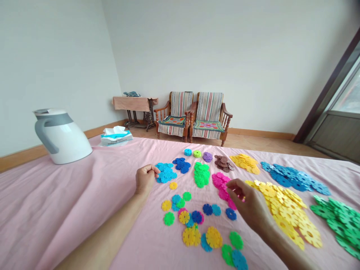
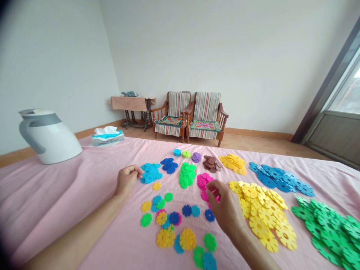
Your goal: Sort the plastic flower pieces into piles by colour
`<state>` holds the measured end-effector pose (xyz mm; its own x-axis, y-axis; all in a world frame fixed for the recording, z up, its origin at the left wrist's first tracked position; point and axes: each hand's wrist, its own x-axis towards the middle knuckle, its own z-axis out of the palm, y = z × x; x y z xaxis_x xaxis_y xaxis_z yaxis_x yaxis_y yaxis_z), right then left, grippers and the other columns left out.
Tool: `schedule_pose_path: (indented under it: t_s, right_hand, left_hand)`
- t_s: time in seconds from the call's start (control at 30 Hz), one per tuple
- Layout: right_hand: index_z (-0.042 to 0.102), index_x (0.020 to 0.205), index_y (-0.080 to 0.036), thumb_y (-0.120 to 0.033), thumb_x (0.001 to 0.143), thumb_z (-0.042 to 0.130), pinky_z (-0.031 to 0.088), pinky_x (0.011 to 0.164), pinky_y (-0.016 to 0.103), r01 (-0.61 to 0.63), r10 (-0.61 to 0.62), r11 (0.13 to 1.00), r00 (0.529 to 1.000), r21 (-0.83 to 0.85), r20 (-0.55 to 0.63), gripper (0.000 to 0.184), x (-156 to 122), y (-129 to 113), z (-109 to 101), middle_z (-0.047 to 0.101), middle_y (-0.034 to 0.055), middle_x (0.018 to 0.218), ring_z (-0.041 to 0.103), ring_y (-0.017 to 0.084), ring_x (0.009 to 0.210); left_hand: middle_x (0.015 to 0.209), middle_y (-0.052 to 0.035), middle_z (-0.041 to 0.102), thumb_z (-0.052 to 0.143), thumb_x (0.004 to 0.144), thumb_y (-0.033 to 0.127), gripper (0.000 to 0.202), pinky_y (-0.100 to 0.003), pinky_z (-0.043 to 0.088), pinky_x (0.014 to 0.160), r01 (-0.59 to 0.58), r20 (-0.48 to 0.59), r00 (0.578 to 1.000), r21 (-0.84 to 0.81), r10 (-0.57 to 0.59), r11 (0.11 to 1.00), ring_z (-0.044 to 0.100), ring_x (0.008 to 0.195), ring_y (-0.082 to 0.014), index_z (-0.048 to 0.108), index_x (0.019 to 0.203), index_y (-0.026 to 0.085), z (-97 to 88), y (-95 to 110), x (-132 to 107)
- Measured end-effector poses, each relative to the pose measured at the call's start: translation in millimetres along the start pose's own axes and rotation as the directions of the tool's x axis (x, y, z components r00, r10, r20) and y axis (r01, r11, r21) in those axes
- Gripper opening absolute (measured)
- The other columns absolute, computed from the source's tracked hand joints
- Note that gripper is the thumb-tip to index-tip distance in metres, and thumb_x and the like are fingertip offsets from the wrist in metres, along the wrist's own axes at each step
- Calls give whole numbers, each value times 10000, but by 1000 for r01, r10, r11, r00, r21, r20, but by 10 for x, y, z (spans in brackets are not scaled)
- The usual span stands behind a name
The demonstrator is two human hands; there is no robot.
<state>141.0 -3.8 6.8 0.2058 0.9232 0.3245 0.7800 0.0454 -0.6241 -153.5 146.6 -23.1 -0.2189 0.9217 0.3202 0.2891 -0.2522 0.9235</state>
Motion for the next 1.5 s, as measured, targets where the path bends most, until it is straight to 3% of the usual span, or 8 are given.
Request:
schedule_pose_path:
  t_s: [0.17, 0.37, 0.63, 0.77, 0.93, 1.03, 1.17, 1.5]
  right_hand:
    - [657, 920, -215, -226, 809, 498, 438, 749, 291, 203, -224, 973, 941, 108, 253, 195, -249, -415, 170, 623, 48, 899, 574, 173, 832]
    - [657, 898, -216, -173, 744, 565, 385, 812, 332, 208, -189, 978, 914, -15, 359, 185, -353, -544, 314, 586, 59, 947, 517, 216, 915]
    - [528, 764, -195, -96, 685, 535, 376, 689, 276, 152, -149, 988, 944, 13, 296, 127, -390, -501, 399, 601, 21, 801, 526, 168, 768]
    - [520, 733, -206, -156, 764, 496, 390, 635, 256, 96, -125, 988, 955, 120, 269, 63, -338, -429, 375, 615, -7, 708, 558, 146, 688]
    - [558, 743, -201, -302, 794, 484, 426, 614, 267, -9, 6, 998, 999, 65, 50, 136, -44, -91, 173, 627, 7, 684, 580, 156, 652]
    - [594, 725, -199, -332, 755, 503, 427, 619, 295, -76, 74, 997, 995, -23, -62, 164, 108, 141, 69, 639, 24, 688, 584, 181, 659]
    - [611, 745, -200, -327, 735, 500, 424, 578, 294, -125, 121, 991, 989, -42, -88, 170, 184, 331, 55, 654, 26, 666, 597, 189, 623]
    - [608, 875, -198, -341, 777, 452, 447, 650, 317, -146, 136, 988, 979, -58, -155, 233, 172, 372, 32, 701, 55, 813, 642, 213, 738]
  left_hand:
    - [442, 11, 575, 404, 542, 172, 214, -211, 400, 471, 3, -2, 1000, -8, -4, 1000, 525, 452, -130, 617, 520, 174, -1, 28, -17]
    - [436, 9, 570, 400, 534, 168, 209, -206, 399, 462, 8, -7, 1000, -23, -8, 1000, 527, 450, -126, 606, 498, 171, 1, 81, -40]
    - [435, 10, 570, 400, 532, 170, 209, -206, 396, 457, 9, -9, 1000, -17, -9, 1000, 525, 447, -126, 606, 496, 172, 6, 85, -42]
    - [446, 7, 577, 400, 535, 171, 209, -206, 402, 464, 4, -9, 1000, -11, -5, 1000, 532, 456, -128, 606, 500, 175, 5, 71, -38]
    - [438, 12, 576, 403, 542, 173, 216, -208, 399, 464, -3, -6, 1000, -2, 3, 1000, 526, 442, -127, 617, 512, 177, 4, 56, -32]
    - [435, 12, 577, 405, 544, 173, 216, -208, 399, 463, -2, -5, 1000, 2, 2, 1000, 531, 442, -129, 618, 511, 177, 6, 53, -30]
    - [433, 11, 578, 405, 546, 169, 215, -210, 397, 461, 1, -3, 1000, -1, -1, 1000, 532, 443, -131, 618, 516, 174, 9, 54, -32]
    - [425, 13, 571, 403, 538, 164, 211, -212, 399, 467, 4, -3, 1000, -16, -4, 1000, 528, 441, -130, 610, 498, 176, 7, 77, -36]
